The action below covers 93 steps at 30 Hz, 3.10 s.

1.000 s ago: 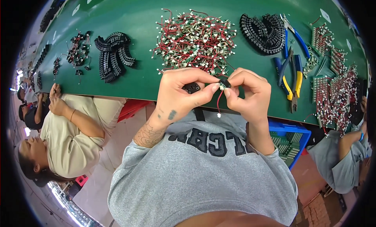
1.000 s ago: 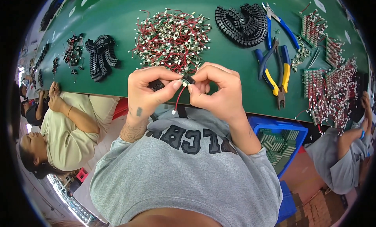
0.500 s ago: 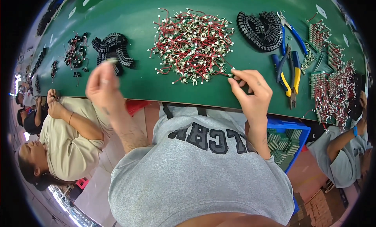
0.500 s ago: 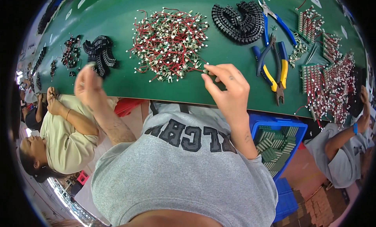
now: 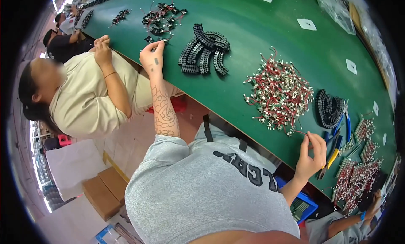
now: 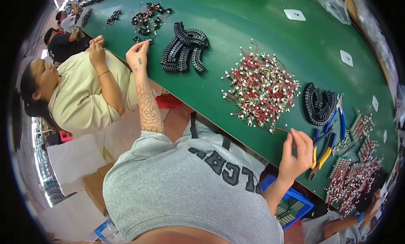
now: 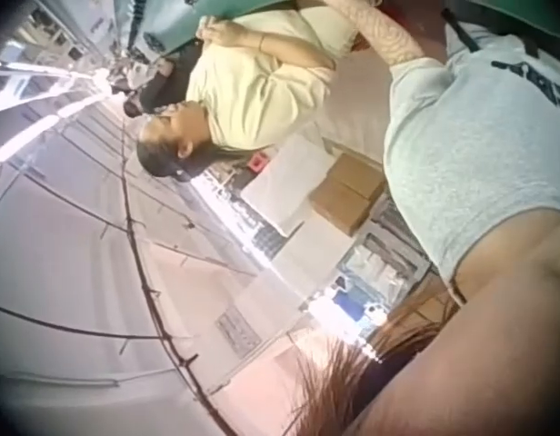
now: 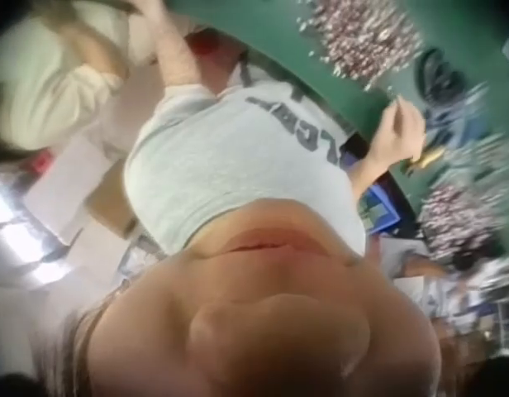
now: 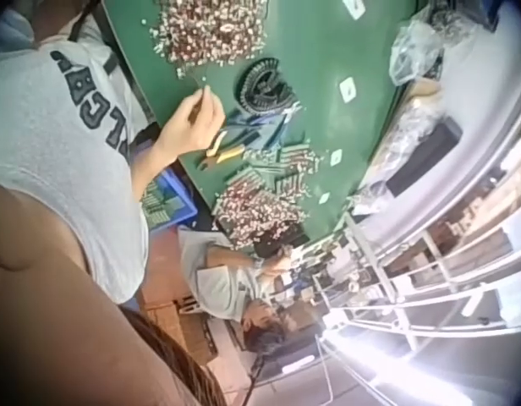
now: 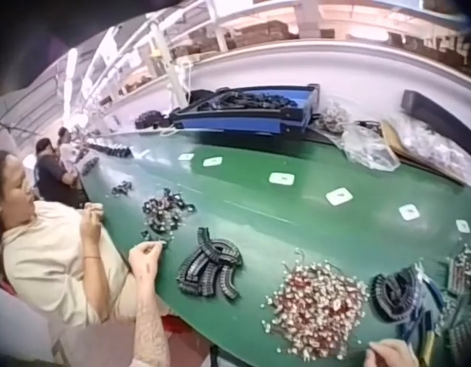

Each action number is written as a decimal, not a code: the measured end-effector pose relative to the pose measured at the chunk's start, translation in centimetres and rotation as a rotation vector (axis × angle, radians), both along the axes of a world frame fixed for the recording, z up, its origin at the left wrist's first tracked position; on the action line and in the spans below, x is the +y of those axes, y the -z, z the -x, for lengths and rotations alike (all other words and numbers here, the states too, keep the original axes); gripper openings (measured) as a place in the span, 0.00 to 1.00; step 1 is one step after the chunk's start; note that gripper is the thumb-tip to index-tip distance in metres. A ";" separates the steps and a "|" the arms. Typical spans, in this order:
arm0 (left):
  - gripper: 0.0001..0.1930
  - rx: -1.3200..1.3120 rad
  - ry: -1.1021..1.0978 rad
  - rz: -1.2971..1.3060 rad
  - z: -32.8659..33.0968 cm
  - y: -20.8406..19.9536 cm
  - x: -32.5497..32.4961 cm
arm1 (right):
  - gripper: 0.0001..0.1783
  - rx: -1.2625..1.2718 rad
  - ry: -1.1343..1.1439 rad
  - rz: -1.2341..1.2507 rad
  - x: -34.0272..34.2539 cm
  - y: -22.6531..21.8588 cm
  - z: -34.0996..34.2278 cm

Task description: The person assembles small electronic components into black plastic connectors by hand, taking parts from storage bins at a manual assembly station.

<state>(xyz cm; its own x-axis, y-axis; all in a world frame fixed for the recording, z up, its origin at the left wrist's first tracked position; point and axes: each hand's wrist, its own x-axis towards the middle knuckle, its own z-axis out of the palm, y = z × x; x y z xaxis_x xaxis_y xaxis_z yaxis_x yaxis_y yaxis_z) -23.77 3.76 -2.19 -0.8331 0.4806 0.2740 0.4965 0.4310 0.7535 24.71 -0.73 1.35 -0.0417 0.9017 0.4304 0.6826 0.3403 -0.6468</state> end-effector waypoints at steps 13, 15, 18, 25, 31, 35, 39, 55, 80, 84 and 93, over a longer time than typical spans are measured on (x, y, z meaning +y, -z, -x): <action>0.20 -0.612 0.293 -0.561 -1.0 -1.2 -2.2 | 0.07 0.711 0.223 0.117 1.0 0.2 1.6; 0.21 -0.733 0.498 -0.597 -6.3 -4.1 -3.3 | 0.07 0.824 0.200 0.208 1.0 0.0 2.0; 0.22 -1.038 0.991 -0.520 -13.5 -5.5 -4.6 | 0.07 0.909 0.096 0.287 0.4 -0.6 3.3; 0.21 -1.316 1.122 -0.160 -21.8 -5.9 -5.2 | 0.10 0.970 -0.220 0.267 -0.2 -1.9 6.9; 0.23 -1.205 1.102 -0.096 -24.1 -5.2 -5.4 | 0.11 1.019 -0.121 0.447 -1.3 -1.5 6.8; 0.22 -1.142 1.087 -0.105 -25.2 -5.0 -5.8 | 0.11 0.612 -0.198 0.128 -0.5 -1.4 7.0; 0.22 -1.073 1.098 -0.087 -25.3 -5.1 -5.9 | 0.11 0.421 -0.222 0.007 -0.2 -1.3 6.8; 0.22 -1.073 1.146 -0.010 -25.0 -4.8 -6.4 | 0.10 0.387 -0.266 0.086 -0.4 -0.7 5.8; 0.20 -0.788 1.333 -0.189 -25.9 -0.8 -8.3 | 0.09 0.277 -0.250 0.154 -3.4 -1.7 5.7; 0.20 -1.041 1.259 -0.161 -27.5 -0.8 -9.4 | 0.10 0.193 -0.230 0.144 -3.9 -1.3 5.2; 0.18 -1.380 1.086 -0.110 -24.9 -3.8 -7.7 | 0.18 0.425 -0.263 0.299 -4.8 -2.3 5.0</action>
<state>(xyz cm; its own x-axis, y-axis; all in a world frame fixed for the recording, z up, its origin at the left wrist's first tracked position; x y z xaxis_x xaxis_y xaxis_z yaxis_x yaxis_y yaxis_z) 1.08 -3.92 1.57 0.1922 0.9552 -0.2249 -0.4694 0.2907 0.8338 19.70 -5.48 3.69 -0.1601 0.9694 0.1862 0.2592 0.2233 -0.9397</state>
